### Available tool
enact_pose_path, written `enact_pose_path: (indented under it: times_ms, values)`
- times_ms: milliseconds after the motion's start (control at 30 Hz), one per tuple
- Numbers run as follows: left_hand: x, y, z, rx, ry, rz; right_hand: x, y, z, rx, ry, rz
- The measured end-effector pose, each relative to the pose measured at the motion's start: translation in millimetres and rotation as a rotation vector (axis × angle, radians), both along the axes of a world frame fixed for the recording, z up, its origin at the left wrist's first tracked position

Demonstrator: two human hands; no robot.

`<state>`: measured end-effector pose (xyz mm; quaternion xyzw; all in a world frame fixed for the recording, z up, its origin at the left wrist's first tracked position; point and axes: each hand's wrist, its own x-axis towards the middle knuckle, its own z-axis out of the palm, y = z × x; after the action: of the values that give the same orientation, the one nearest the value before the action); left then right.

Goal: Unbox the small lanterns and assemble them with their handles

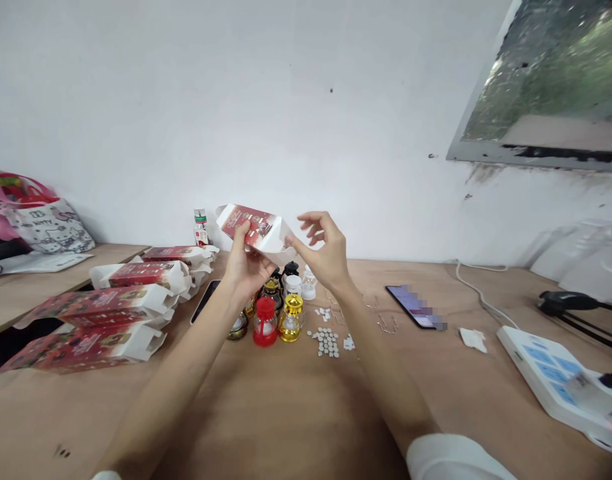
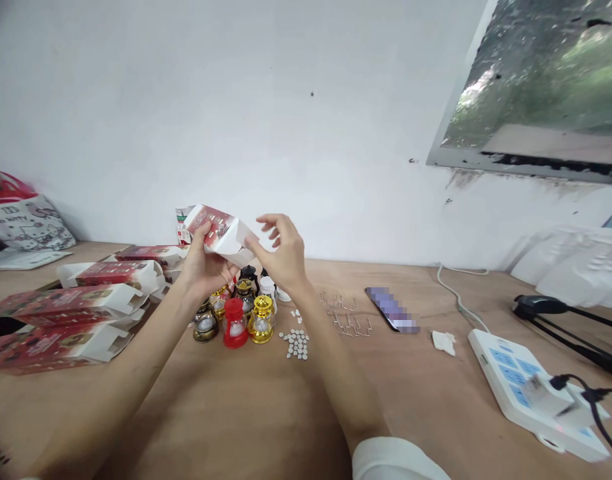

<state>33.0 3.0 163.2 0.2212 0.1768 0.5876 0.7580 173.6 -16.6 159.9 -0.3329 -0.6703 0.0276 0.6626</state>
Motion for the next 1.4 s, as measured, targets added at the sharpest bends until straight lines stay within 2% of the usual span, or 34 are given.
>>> enact_pose_path:
  times_ms: [133,367,600,733,833,900,1000,1167,1267,1333,1400]
  values:
    - [2.2,-2.1,-0.6,0.03,0.092,0.018,7.4,-0.9,2.6,0.035,-0.315,0.056]
    - [-0.5,-6.1,3.4,0.045,0.188,-0.025,5.6,-1.0,-0.8,-0.041,-0.355,-0.006]
    - [-7.4,-0.2,8.4,0.159,0.136,0.132,12.7,-15.7,6.7,-0.183,-0.328,0.333]
    - [-7.8,9.7,3.8,0.222,0.102,0.222,9.2,-21.1,8.4,-0.197,-0.318,0.477]
    - [-7.1,18.0,-1.6,0.191,0.12,0.348,4.4,-23.7,8.0,-0.212,-0.346,0.52]
    - [-7.0,20.2,-2.7,0.152,0.155,0.393,1.8,-23.6,7.0,-0.211,-0.367,0.49]
    - [-7.1,15.7,1.8,0.181,0.155,0.361,-1.0,-18.3,3.4,-0.181,-0.379,0.406]
    - [-13.5,6.8,13.9,0.271,0.143,0.331,-3.4,-4.8,-4.7,-0.09,-0.478,0.089]
    - [-31.8,19.5,15.0,0.272,0.201,0.452,-1.4,-3.6,-5.1,-0.072,-0.526,-0.038]
    - [-51.9,35.3,13.9,0.246,0.26,0.586,1.5,-5.4,-3.5,-0.073,-0.542,-0.033]
    - [-76.1,53.5,13.9,0.151,0.356,0.653,4.8,-7.2,-1.8,-0.084,-0.57,0.0]
